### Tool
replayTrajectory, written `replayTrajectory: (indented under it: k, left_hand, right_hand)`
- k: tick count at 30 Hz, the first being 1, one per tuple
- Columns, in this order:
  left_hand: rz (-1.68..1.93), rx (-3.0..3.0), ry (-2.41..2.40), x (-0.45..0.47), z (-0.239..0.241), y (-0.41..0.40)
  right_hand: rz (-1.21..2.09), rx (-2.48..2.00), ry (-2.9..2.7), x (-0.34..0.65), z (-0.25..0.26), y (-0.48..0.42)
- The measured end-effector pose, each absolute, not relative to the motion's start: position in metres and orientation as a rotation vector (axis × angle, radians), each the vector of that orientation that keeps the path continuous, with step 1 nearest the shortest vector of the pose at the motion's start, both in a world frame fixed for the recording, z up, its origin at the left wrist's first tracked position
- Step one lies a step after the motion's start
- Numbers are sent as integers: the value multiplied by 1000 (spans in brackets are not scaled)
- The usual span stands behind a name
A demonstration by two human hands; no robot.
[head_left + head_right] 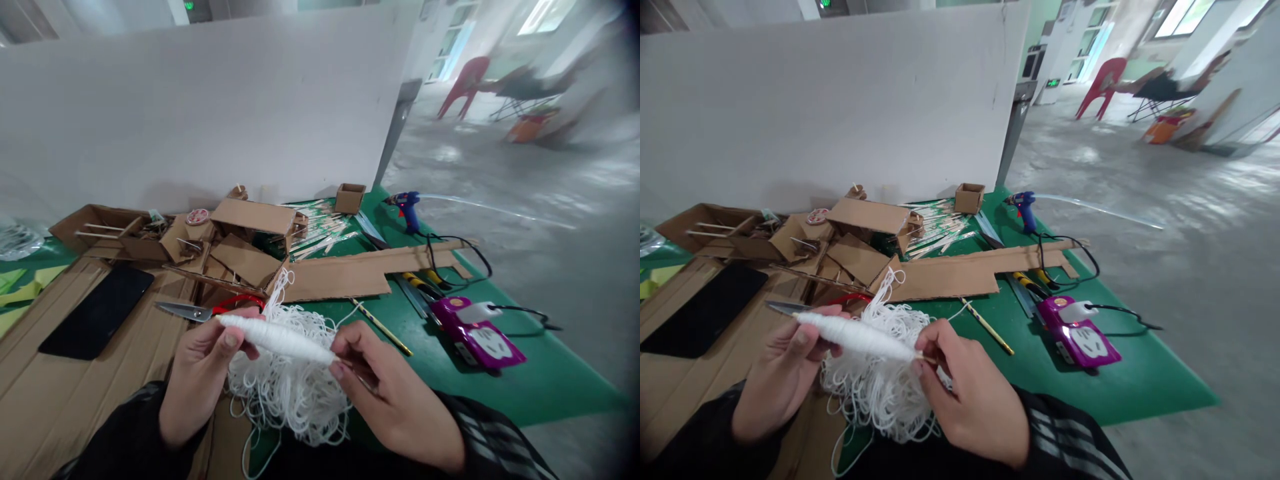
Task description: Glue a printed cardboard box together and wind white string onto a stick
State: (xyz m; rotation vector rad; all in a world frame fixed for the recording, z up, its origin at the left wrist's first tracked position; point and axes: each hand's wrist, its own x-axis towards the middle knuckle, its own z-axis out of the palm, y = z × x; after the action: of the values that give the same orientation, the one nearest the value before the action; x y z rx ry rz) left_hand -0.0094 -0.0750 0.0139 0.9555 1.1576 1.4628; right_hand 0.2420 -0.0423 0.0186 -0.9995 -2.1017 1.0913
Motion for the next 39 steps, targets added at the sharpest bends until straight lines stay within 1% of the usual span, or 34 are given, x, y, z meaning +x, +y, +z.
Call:
replayTrajectory:
  k: [5,8,11,15,19,22,29,35,39]
  left_hand:
    - [1483,905,1131,-8,11,-74]
    - [1458,918,1049,-4,12,-75]
    - [1456,928,1007,-2,14,-75]
    - [1468,902,1068,-3,13,-75]
    - [1444,960,1103,-5,11,-76]
    - [1358,1061,1143,-4,13,-77]
    - [1317,1127,1185,-1,16,-78]
    - [1249,1198,1236,4,22,-77]
    - [1220,1269,1305,4,24,-75]
  right_hand:
    - [875,-1025,-2045,239,13,-39]
    - [831,-1006,-2029,236,14,-36]
    - [878,-985,-2012,234,14,-39]
    - [1005,-1040,-1954,234,11,-43]
    - [922,-1010,-1927,235,10,-42]
    - [855,-980,-1972,235,11,-40]
    - [1023,-1030,-1894,234,9,-43]
    - [939,-1012,-1953,232,11,-40]
    - [1013,-1012,-1959,233,12,-42]
